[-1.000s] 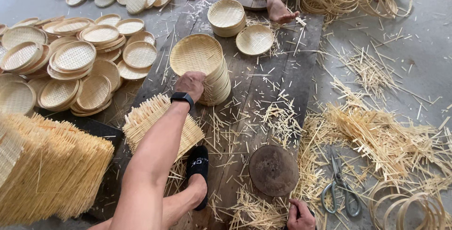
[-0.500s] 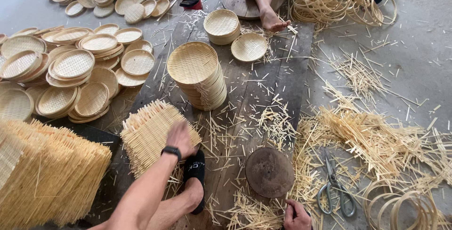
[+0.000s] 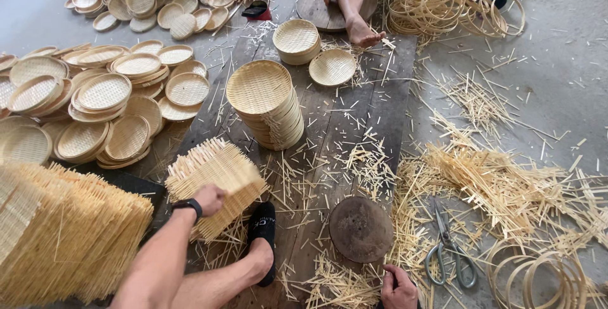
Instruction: The person sits on the floor of a bamboo workshop and assembles round woven bamboo sieves. They hold a woven bamboo disc on a round wooden form, trim the edge with scissors, press a split bamboo rim ring around the disc, tap it tight with a wooden mallet, and set finished sieves onto a growing stack.
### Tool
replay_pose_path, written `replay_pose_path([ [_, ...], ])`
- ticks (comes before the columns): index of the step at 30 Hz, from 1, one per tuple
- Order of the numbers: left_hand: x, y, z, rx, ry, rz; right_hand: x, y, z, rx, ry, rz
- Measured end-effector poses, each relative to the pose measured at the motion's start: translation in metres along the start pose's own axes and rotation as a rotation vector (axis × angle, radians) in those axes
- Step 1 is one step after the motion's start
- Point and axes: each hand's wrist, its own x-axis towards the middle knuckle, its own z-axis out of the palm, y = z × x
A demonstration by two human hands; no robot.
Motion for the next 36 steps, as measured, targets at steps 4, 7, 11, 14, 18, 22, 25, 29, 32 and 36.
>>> replay_pose_path([
  [4, -0.002, 0.001, -0.021, 0.163, 0.304, 0.065, -0.002, -0.003, 0.000, 0.038, 0.031, -0.041],
  [7, -0.005, 0.006, -0.016, 0.208, 0.268, 0.089, -0.004, -0.010, -0.003, 0.021, 0.013, -0.005],
  [11, 0.002, 0.004, 0.027, 0.050, 0.198, 0.001, -0.006, -0.021, -0.008, 0.025, 0.032, -0.029],
  [14, 0.013, 0.000, 0.056, 0.165, 0.295, -0.004, -0.008, -0.027, -0.013, 0.003, 0.011, -0.014],
  [18, 0.018, -0.002, 0.057, 0.221, 0.248, 0.028, -0.009, -0.034, -0.019, 0.009, 0.005, -0.093],
  [22, 0.014, -0.004, 0.043, 0.221, 0.140, 0.003, -0.009, -0.041, -0.020, 0.001, -0.015, -0.046],
  [25, 0.013, -0.010, 0.030, 0.018, 0.205, -0.097, -0.009, -0.045, -0.021, -0.018, -0.007, -0.044],
  [29, 0.004, -0.014, -0.030, 0.437, 0.778, 0.145, -0.012, -0.045, -0.022, 0.024, 0.043, -0.147],
  [32, -0.039, -0.001, -0.087, 0.565, 0.680, 0.170, -0.014, -0.043, -0.021, 0.027, 0.026, -0.106],
  [36, -0.104, 0.067, -0.088, 0.189, 0.346, 0.358, -0.004, -0.049, -0.022, 0.174, -0.066, 0.176],
])
